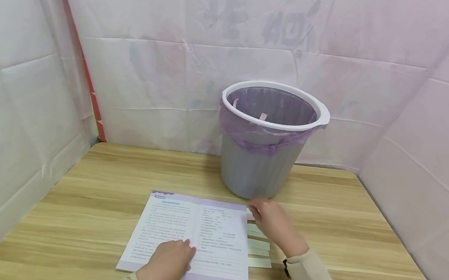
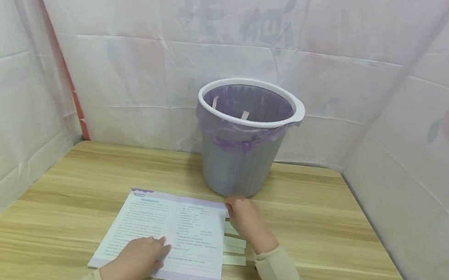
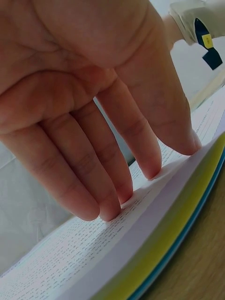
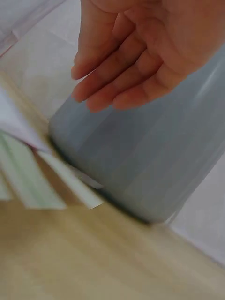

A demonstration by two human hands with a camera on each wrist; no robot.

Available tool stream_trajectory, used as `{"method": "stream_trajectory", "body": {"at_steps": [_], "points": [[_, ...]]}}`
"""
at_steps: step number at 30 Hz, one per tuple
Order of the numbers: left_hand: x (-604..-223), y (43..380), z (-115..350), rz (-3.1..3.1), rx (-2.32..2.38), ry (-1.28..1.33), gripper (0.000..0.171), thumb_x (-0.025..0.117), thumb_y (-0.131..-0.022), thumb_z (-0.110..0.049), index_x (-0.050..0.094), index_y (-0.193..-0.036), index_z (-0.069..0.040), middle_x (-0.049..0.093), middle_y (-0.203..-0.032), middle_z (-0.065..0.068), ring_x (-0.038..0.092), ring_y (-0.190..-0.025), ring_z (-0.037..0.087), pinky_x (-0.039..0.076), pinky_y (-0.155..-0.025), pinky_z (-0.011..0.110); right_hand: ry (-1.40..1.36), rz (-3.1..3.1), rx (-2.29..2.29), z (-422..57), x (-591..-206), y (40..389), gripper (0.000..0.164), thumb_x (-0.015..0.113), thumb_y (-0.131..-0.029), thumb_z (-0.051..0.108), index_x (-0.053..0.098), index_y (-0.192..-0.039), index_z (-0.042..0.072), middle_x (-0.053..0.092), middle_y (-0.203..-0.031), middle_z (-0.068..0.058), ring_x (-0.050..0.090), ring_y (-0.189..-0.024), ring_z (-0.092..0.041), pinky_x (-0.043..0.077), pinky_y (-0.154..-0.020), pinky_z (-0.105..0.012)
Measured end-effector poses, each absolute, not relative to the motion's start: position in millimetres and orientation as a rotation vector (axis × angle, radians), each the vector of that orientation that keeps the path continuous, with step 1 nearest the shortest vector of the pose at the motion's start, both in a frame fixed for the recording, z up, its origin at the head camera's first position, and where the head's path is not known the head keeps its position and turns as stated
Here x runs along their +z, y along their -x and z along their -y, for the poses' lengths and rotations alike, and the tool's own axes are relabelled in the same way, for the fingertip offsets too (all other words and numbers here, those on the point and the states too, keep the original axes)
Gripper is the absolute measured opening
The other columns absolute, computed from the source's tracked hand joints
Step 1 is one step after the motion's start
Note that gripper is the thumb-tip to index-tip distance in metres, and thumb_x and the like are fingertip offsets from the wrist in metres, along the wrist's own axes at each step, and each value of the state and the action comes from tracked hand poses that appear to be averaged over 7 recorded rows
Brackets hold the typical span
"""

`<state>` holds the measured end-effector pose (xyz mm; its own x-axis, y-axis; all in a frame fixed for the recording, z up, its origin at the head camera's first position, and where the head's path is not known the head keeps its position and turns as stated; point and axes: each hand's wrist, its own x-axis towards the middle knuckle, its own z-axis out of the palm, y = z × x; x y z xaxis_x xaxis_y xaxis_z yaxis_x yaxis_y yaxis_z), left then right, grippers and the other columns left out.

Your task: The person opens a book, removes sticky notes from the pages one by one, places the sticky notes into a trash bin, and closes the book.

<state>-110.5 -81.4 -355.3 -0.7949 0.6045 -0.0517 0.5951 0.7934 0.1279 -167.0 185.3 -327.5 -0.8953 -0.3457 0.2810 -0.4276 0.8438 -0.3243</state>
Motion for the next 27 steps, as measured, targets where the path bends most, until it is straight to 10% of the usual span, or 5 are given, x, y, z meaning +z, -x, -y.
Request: {"method": "stream_trajectory", "body": {"at_steps": [12, 20, 27], "points": [[-356.7, 110.9, 81.5, -2.899, 0.16, -0.971, 0.036, 0.075, -0.079, -0.027, 0.075, -0.109, -0.008, 0.071, -0.109, 0.012, 0.068, -0.09, 0.026, 0.056, -0.071, 0.036, -0.389, 3.064, 0.786, -185.6, -344.2, 168.1, 0.023, 0.053, -0.09, -0.012, 0.069, -0.107, -0.011, 0.069, -0.104, -0.02, 0.067, -0.095, -0.031, 0.055, -0.083, -0.045], [-357.1, 111.0, 80.4, -2.885, 0.154, -0.95, 0.037, 0.075, -0.078, -0.027, 0.074, -0.111, -0.009, 0.071, -0.111, 0.012, 0.068, -0.093, 0.027, 0.056, -0.073, 0.037, -0.404, 3.091, 0.944, -188.1, -347.0, 172.5, 0.022, 0.045, -0.091, -0.011, 0.065, -0.091, -0.005, 0.05, -0.074, -0.005, 0.044, -0.066, -0.013, 0.04, -0.061, -0.029], [-356.6, 112.4, 79.9, -2.881, 0.136, -0.948, 0.038, 0.075, -0.078, -0.027, 0.075, -0.111, -0.009, 0.071, -0.111, 0.012, 0.068, -0.091, 0.027, 0.056, -0.071, 0.037, -0.242, 3.038, 1.218, -183.5, -349.5, 169.7, 0.033, 0.045, -0.093, -0.008, 0.06, -0.119, -0.021, 0.063, -0.118, -0.029, 0.063, -0.099, -0.03, 0.051, -0.081, -0.039]]}}
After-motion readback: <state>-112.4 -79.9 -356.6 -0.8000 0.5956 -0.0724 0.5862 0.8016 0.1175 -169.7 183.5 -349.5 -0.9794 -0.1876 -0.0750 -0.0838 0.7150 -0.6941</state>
